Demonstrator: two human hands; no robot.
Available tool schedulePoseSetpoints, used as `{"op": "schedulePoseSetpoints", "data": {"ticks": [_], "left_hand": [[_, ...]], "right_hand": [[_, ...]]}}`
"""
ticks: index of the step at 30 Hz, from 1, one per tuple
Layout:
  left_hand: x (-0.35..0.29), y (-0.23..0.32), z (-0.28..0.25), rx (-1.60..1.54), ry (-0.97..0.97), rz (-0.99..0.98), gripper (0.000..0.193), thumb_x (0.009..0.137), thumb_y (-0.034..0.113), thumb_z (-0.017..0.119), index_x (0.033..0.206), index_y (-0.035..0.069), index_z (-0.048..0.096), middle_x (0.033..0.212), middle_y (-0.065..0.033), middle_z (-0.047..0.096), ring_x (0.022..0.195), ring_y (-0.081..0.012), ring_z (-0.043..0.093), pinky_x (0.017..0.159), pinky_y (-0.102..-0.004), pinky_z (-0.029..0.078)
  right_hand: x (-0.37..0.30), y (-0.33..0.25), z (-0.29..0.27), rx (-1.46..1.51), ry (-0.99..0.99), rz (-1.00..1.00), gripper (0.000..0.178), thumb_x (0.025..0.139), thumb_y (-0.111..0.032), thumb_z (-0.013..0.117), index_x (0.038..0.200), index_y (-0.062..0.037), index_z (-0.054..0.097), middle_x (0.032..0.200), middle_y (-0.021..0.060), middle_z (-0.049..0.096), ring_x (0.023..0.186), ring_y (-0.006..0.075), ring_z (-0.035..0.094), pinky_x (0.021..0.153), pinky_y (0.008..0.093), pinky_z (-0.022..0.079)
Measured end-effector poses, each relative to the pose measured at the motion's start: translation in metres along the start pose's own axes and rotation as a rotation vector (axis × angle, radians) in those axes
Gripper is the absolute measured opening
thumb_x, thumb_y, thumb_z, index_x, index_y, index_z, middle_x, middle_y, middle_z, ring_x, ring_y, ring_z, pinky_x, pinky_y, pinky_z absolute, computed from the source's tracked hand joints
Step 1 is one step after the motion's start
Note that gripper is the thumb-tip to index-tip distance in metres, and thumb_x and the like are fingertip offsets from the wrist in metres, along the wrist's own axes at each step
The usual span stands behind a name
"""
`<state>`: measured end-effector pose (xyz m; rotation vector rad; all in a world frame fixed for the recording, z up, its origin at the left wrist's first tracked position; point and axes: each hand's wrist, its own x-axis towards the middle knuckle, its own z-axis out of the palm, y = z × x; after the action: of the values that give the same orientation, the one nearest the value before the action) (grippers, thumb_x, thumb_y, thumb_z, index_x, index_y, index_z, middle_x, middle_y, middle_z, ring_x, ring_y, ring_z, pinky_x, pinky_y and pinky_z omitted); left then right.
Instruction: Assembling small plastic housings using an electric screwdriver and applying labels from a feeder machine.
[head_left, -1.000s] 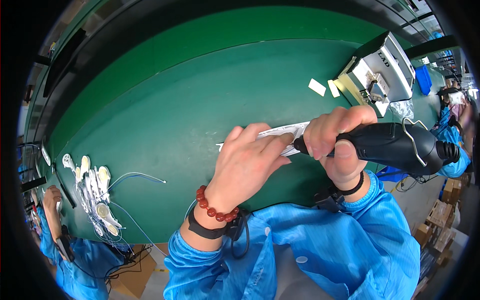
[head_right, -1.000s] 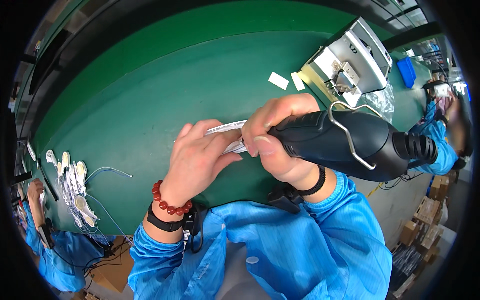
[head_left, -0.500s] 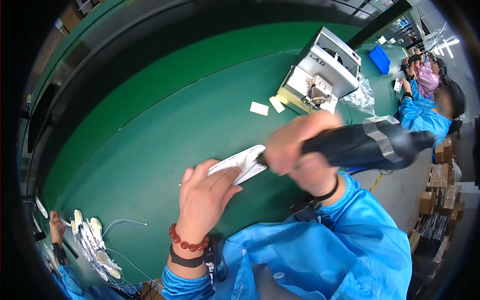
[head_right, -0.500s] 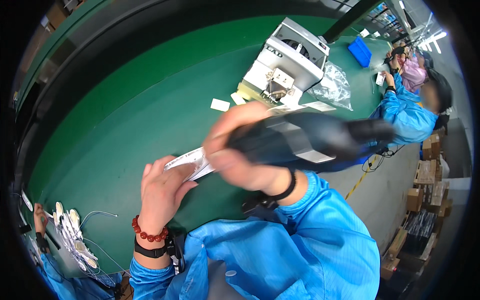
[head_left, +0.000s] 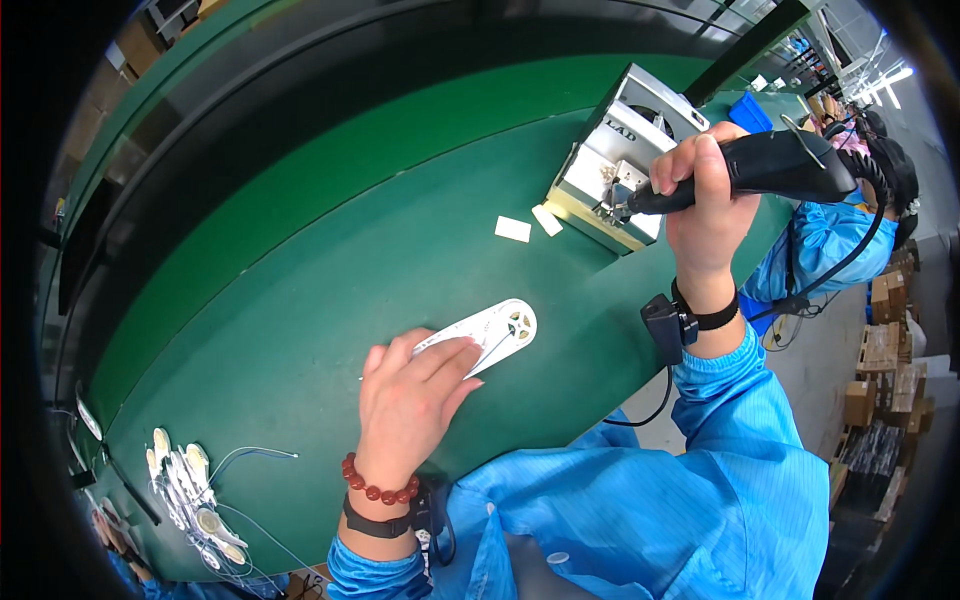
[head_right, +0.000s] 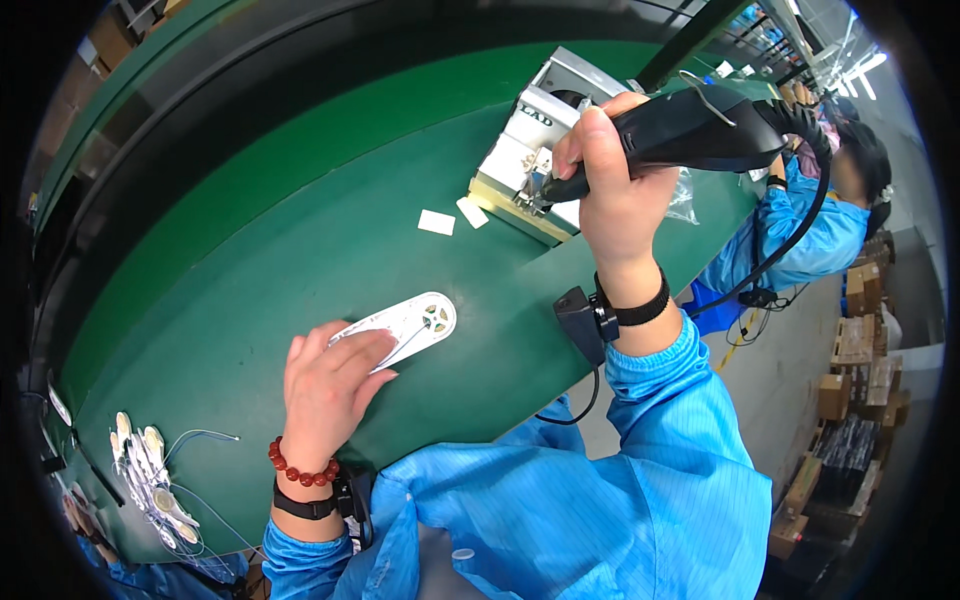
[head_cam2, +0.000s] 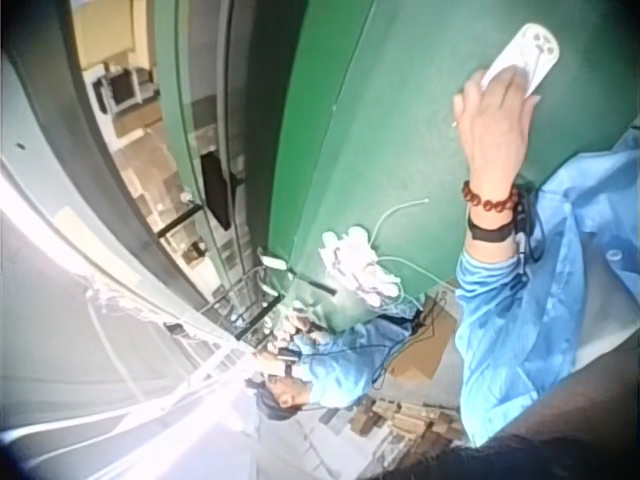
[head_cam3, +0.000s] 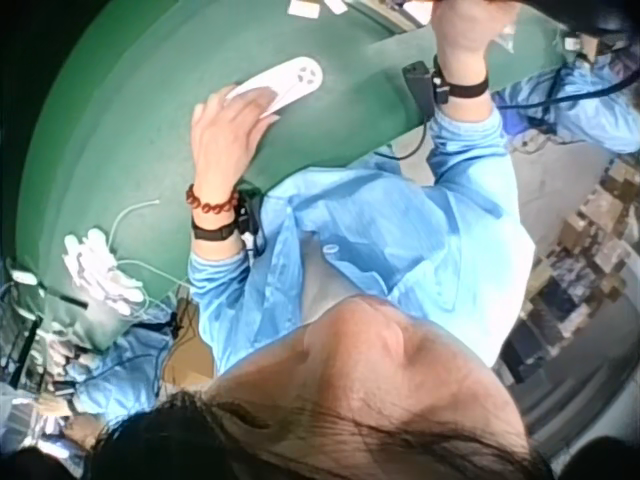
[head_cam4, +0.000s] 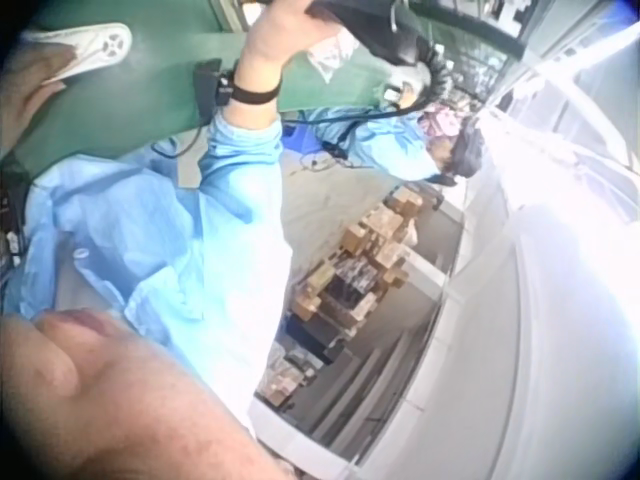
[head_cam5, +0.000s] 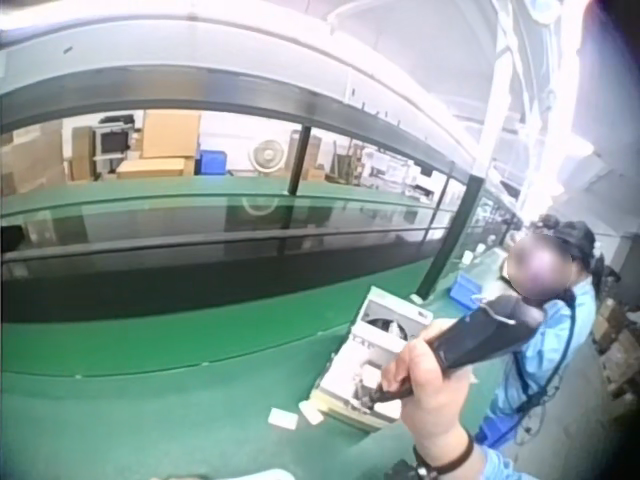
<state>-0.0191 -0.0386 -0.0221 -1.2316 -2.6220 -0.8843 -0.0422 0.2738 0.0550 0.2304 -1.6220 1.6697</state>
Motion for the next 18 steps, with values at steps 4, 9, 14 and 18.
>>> {"op": "schedulePoseSetpoints", "data": {"ticks": [4,9,14,18], "left_hand": [[0.0,0.001,0.001,-0.002,0.002,-0.006,0.035,0.073,0.022,0.082,0.107,0.018,0.075,0.112,0.0056,0.072,0.105,-0.0249,0.061,0.08,-0.0371,0.044],[0.0,0.0,0.001,0.0,0.0,0.0,0.035,0.073,0.023,0.082,0.107,0.019,0.075,0.112,0.0058,0.071,0.105,-0.0248,0.061,0.079,-0.0375,0.044],[-0.002,-0.001,0.003,0.005,0.018,0.005,0.036,0.073,0.023,0.082,0.108,0.019,0.075,0.112,0.0057,0.071,0.105,-0.0249,0.061,0.079,-0.0377,0.043],[-0.001,-0.001,0.002,-0.007,0.006,0.003,0.036,0.073,0.023,0.082,0.108,0.019,0.075,0.112,0.0055,0.071,0.105,-0.0253,0.061,0.08,-0.0375,0.043]], "right_hand": [[0.003,0.004,0.001,-0.057,0.014,-0.007,0.01,0.097,-0.006,0.06,0.095,-0.0009,0.053,0.067,0.0066,0.058,0.058,0.0149,0.057,0.057,0.0301,0.048],[0.002,0.01,-0.002,-0.032,0.011,0.008,0.01,0.097,-0.007,0.061,0.095,-0.0008,0.053,0.067,0.0065,0.058,0.058,0.0147,0.057,0.057,0.0296,0.048],[0.001,0.01,-0.002,-0.054,0.009,0.008,0.011,0.097,-0.007,0.062,0.096,-0.0009,0.053,0.068,0.0064,0.059,0.058,0.0147,0.057,0.057,0.0299,0.049],[0.001,0.012,-0.001,-0.045,0.017,0.025,0.011,0.098,-0.008,0.061,0.096,-0.0008,0.053,0.068,0.0066,0.059,0.058,0.0148,0.057,0.057,0.0302,0.049]]}}
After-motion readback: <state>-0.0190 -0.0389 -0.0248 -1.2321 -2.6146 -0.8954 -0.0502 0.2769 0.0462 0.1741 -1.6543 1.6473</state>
